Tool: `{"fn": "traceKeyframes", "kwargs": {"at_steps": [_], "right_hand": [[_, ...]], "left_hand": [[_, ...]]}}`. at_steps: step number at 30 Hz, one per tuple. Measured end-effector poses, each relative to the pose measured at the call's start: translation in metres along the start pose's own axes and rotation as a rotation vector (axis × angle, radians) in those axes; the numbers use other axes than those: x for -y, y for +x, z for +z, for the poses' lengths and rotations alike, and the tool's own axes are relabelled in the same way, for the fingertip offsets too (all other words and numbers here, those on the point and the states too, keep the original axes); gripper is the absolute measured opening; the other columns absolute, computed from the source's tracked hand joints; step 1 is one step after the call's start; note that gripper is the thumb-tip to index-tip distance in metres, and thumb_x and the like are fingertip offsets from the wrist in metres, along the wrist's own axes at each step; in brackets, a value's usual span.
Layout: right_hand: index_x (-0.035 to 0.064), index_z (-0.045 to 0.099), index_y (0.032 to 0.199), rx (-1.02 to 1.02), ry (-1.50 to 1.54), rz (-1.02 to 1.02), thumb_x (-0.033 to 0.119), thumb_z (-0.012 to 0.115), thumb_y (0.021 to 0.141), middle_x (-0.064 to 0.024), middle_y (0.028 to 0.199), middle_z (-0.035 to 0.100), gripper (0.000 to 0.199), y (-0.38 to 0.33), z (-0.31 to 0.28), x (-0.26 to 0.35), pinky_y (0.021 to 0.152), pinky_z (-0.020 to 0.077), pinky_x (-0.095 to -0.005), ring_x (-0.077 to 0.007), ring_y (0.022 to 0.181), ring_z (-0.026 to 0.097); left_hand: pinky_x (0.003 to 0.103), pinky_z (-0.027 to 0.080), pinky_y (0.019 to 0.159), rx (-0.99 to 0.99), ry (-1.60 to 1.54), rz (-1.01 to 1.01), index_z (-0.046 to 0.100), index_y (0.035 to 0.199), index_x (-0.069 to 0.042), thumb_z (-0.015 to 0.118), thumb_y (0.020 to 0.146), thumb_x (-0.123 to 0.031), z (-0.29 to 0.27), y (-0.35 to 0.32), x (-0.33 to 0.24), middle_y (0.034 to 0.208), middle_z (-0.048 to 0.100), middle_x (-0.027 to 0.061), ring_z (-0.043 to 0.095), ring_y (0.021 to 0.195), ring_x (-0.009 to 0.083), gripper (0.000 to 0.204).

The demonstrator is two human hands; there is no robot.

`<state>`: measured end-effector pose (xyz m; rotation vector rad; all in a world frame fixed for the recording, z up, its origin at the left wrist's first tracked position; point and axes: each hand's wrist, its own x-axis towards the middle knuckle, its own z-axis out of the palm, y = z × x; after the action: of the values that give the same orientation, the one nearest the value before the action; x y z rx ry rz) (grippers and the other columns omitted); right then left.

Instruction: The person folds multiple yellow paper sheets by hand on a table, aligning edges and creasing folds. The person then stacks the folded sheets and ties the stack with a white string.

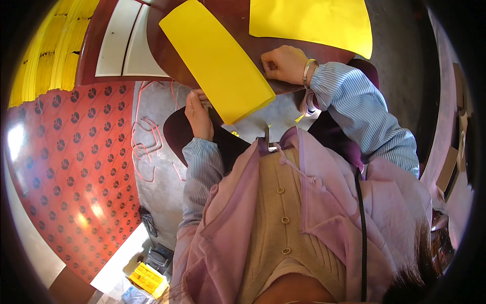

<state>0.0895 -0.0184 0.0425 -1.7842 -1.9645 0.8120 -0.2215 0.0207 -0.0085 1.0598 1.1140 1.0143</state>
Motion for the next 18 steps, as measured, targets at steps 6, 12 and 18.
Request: {"fn": "traceKeyframes", "kwargs": {"at_steps": [6, 12, 18], "right_hand": [[0.0122, 0.068, 0.091, 0.014, -0.132, -0.058, 0.030, 0.074, 0.087, -0.0131, 0.088, 0.074, 0.019, 0.033, -0.012, 0.000, 0.075, 0.0541, -0.0504, -0.0378, 0.088, 0.071], [0.0119, 0.066, 0.098, -0.027, -0.251, -0.064, 0.026, 0.071, 0.091, -0.0146, 0.088, 0.074, 0.017, 0.058, -0.016, 0.005, 0.075, 0.0545, -0.0524, -0.0390, 0.085, 0.072], [0.0108, 0.063, 0.103, -0.082, -0.406, -0.082, 0.023, 0.070, 0.093, -0.0169, 0.087, 0.074, 0.018, 0.095, -0.021, 0.003, 0.073, 0.0559, -0.0517, -0.0393, 0.084, 0.072]], "left_hand": [[0.024, 0.049, 0.066, 0.069, 0.139, -0.059, 0.069, 0.115, 0.000, 0.049, 0.114, -0.031, -0.026, 0.030, -0.015, 0.090, 0.068, 0.0036, 0.063, 0.076, 0.0109, 0.038], [0.026, 0.053, 0.069, 0.053, -0.229, -0.194, 0.063, 0.131, 0.002, 0.051, 0.113, -0.028, -0.043, 0.052, -0.023, 0.100, 0.071, 0.0054, 0.066, 0.079, 0.0140, 0.038], [0.029, 0.054, 0.082, -0.069, -0.445, -0.153, 0.060, 0.136, 0.001, 0.053, 0.112, -0.030, -0.045, 0.084, -0.024, 0.108, 0.070, 0.0069, 0.066, 0.089, 0.0144, 0.040]]}}
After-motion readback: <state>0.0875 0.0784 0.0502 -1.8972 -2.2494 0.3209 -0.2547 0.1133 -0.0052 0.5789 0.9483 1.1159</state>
